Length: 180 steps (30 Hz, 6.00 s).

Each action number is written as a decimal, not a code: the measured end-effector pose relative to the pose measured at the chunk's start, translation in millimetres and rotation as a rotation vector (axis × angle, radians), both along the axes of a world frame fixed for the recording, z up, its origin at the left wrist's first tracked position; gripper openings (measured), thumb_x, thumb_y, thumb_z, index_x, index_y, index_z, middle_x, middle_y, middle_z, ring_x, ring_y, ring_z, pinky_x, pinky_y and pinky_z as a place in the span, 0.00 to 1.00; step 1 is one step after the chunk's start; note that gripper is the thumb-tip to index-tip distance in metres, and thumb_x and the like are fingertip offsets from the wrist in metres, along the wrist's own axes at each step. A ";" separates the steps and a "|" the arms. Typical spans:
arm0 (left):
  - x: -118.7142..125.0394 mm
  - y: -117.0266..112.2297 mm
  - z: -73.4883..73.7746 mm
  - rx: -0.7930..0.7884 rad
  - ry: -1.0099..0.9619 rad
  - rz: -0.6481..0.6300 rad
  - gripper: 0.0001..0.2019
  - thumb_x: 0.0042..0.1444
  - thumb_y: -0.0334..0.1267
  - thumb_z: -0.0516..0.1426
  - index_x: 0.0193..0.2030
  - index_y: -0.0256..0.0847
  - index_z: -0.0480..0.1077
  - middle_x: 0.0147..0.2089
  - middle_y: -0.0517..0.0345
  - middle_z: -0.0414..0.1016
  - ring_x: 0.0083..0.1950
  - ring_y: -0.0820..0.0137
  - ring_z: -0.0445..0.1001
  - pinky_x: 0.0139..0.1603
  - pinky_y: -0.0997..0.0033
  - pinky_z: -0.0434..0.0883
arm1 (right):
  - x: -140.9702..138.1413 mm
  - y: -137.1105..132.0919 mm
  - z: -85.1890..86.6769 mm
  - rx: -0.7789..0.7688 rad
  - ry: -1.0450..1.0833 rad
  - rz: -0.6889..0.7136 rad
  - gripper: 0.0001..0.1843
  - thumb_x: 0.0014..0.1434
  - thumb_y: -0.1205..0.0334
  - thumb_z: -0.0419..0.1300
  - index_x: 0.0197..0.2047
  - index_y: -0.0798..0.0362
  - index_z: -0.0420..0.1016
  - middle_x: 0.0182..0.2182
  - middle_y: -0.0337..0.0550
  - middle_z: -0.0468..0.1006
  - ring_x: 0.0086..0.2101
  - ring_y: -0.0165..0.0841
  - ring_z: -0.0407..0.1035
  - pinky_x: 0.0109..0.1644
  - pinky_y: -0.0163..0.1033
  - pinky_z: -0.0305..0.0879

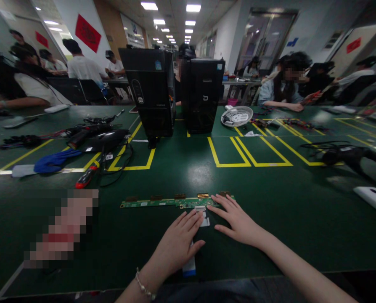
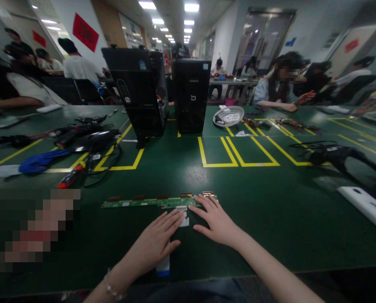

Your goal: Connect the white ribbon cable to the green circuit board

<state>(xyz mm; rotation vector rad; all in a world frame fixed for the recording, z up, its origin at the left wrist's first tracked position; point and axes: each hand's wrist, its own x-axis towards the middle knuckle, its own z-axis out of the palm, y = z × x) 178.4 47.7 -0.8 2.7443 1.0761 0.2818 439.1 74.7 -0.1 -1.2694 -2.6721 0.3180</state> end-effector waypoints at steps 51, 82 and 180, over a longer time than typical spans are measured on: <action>-81.7 -19.1 -21.1 0.239 -0.156 0.553 0.18 0.65 0.40 0.49 0.57 0.39 0.69 0.55 0.46 0.73 0.55 0.55 0.71 0.55 0.49 0.70 | -3.5 -2.7 2.9 0.012 0.093 -0.043 0.25 0.67 0.53 0.50 0.66 0.44 0.61 0.67 0.47 0.55 0.67 0.43 0.45 0.68 0.59 0.46; -81.0 -19.2 -19.6 0.220 -0.174 0.571 0.17 0.65 0.40 0.50 0.58 0.43 0.68 0.56 0.48 0.72 0.56 0.56 0.71 0.55 0.50 0.70 | 66.1 -52.4 -19.7 0.143 -0.110 -0.249 0.33 0.64 0.44 0.51 0.70 0.37 0.50 0.69 0.48 0.49 0.66 0.48 0.48 0.64 0.64 0.51; -80.4 -18.9 -20.3 0.202 -0.167 0.576 0.17 0.65 0.38 0.50 0.57 0.39 0.70 0.56 0.47 0.72 0.56 0.56 0.70 0.56 0.50 0.68 | -78.3 -59.1 7.8 -0.178 0.262 0.030 0.22 0.64 0.60 0.54 0.61 0.47 0.66 0.61 0.42 0.66 0.66 0.38 0.49 0.70 0.57 0.41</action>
